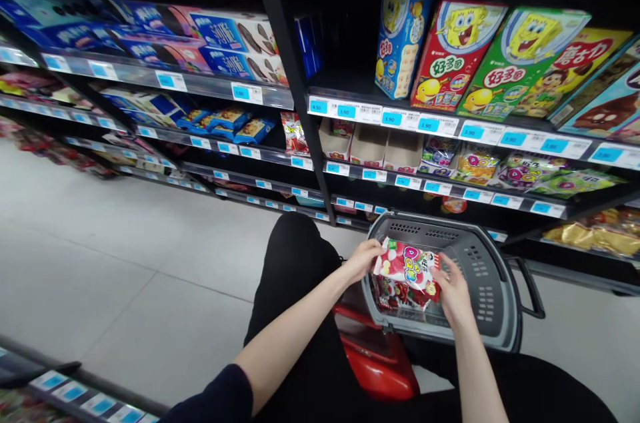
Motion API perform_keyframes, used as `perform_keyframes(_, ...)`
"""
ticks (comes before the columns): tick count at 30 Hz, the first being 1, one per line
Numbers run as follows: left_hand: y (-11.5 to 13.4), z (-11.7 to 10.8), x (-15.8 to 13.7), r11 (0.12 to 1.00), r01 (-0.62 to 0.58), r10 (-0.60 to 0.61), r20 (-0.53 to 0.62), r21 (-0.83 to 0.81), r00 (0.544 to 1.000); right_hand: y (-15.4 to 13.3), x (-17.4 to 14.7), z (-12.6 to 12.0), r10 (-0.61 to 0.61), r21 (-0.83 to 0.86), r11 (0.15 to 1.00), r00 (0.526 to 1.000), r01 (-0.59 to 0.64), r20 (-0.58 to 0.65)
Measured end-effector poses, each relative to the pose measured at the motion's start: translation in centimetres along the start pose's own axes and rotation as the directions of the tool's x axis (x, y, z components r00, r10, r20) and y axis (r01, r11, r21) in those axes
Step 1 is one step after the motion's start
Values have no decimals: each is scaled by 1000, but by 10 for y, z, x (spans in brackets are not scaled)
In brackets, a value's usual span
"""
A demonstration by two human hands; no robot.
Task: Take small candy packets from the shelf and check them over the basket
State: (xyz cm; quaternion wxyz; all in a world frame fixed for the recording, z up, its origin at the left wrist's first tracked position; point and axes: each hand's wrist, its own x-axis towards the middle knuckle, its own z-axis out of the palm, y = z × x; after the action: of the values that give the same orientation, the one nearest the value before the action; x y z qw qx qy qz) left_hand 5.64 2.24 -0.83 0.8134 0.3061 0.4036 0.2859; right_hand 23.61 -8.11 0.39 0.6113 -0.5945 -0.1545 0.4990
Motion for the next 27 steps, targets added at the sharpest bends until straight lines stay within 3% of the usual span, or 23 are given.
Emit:
perform_keyframes(6,9,-3,-5,993,116,-112,149,-23,983,-7,-1,-6,-56,59,997,995,51,78)
perform_keyframes(9,11,-4,-5,988,148,-141,157,-35,978,-4,1,-11,-59,35,998,993,56,106)
perform_keyframes(12,9,-5,-4,988,154,-154,163,17,974,2,3,-12,-100,-89,991,995,100,-5)
perform_keyframes(16,3,-6,-5,980,133,-172,285,149,943,7,6,-12,-156,-201,971,980,129,-123)
perform_keyframes(22,-2,-3,-5,963,65,-121,202,262,972,7,10,-17,-331,-361,895,933,263,-142)
perform_keyframes(24,-1,0,-5,978,51,-91,194,202,977,8,10,-16,-297,-316,912,952,260,-73)
perform_keyframes(27,2,6,-8,994,56,-71,153,99,986,6,6,-11,-161,-166,972,987,164,31)
